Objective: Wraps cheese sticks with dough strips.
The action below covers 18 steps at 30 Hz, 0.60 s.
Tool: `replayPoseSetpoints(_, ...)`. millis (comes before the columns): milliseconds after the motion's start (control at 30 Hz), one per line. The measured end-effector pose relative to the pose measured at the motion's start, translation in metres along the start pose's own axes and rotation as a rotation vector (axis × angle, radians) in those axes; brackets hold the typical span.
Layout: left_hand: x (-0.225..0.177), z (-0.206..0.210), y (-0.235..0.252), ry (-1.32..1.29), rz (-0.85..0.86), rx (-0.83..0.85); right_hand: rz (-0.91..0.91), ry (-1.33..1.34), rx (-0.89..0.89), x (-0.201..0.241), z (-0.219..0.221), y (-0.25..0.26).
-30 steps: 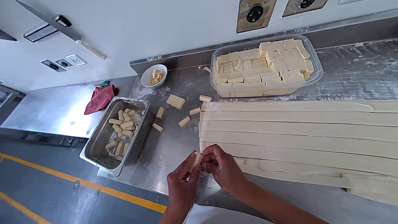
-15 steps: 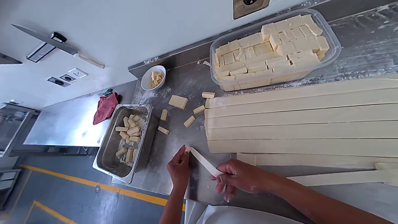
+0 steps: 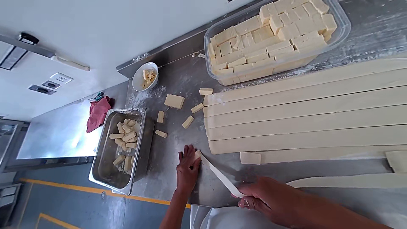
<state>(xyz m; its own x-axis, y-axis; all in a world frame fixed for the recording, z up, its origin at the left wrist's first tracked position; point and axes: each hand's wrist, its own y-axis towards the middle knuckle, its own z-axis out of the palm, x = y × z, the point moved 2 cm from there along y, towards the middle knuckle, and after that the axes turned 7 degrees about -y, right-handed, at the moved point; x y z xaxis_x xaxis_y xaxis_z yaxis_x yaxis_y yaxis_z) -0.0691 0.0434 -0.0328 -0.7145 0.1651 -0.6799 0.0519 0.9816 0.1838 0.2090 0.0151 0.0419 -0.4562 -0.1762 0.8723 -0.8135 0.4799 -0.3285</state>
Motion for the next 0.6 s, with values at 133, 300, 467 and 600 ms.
replayPoseSetpoints(133,0.001,0.004,0.0,0.136,0.092,-0.068,-0.043,-0.068,0.02,0.003,0.008,0.002)
replayPoseSetpoints(300,-0.019,0.004,-0.006,0.099,0.099,0.078,-0.05,-0.111,0.073,0.003,0.018,0.013)
replayPoseSetpoints(467,-0.021,0.012,-0.002,0.069,0.109,0.028,-0.103,-0.138,0.056,0.003,0.022,0.017)
replayPoseSetpoints(600,-0.021,0.013,0.0,0.17,0.145,-0.039,-0.147,-0.116,0.052,0.002,0.023,0.015)
